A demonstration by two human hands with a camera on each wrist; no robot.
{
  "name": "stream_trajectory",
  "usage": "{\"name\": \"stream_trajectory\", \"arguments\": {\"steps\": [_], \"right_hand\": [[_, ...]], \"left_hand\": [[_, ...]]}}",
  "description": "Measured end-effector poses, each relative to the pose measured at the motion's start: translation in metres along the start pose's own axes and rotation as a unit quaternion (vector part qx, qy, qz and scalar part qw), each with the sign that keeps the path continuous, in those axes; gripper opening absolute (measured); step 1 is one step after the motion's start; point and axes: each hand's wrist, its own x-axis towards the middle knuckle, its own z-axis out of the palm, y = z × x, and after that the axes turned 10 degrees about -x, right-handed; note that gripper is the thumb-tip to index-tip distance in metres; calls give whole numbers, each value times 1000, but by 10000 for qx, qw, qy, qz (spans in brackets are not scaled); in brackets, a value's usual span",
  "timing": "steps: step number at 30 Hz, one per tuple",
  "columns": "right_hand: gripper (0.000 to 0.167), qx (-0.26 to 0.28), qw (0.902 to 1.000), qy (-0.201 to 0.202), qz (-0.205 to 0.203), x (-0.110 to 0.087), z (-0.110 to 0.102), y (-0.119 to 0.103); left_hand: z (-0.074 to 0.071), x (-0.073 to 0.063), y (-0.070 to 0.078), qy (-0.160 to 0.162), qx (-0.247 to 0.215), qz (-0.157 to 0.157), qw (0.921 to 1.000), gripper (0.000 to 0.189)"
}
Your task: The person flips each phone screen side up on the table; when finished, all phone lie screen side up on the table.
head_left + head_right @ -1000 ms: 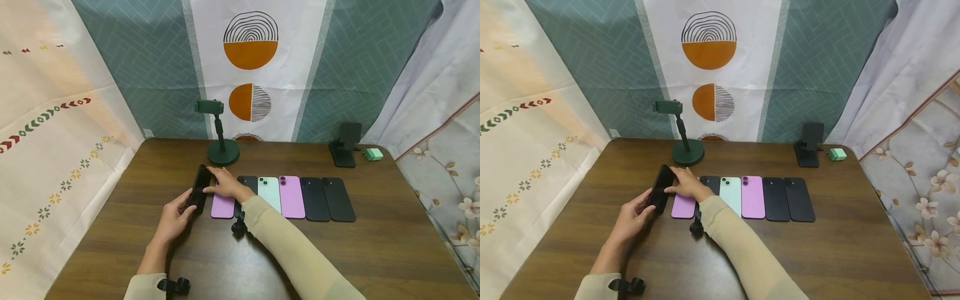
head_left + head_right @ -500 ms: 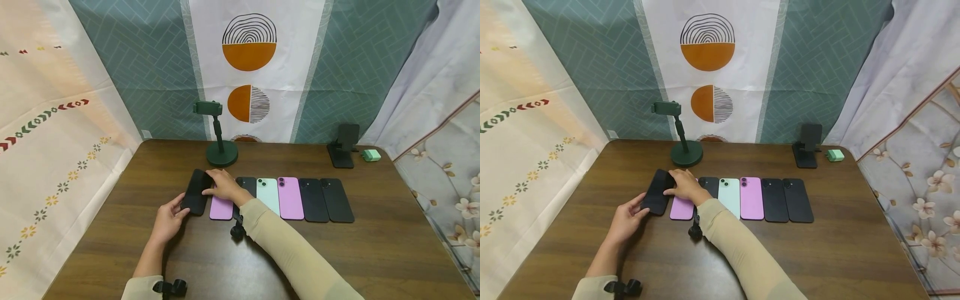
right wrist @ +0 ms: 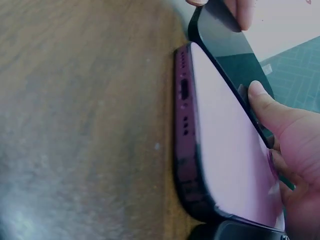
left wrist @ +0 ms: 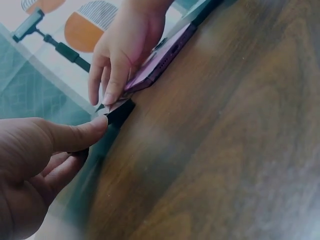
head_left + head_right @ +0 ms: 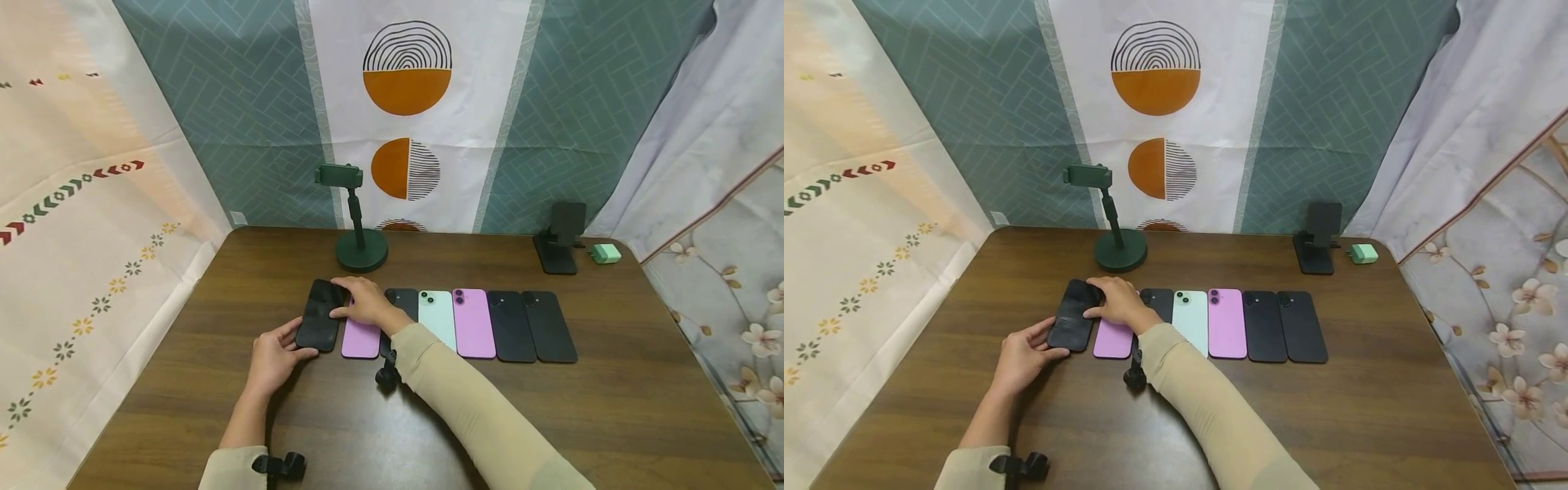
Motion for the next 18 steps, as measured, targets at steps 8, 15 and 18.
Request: {"name": "stream_trajectory", "arguments": {"steps": [8,15,18], "right_hand": [[76,363,9993,-46,57,4,-1,3],[75,364,9993,-36,1,6,2,2],[75,355,9994,-42,19,4,2,3]], "left_hand": [[1,3,-7,296,955,354,9944,65],[0,2,-10,283,965,207,9947,65],[1,3,-9,222,990,205,9946,65]]}}
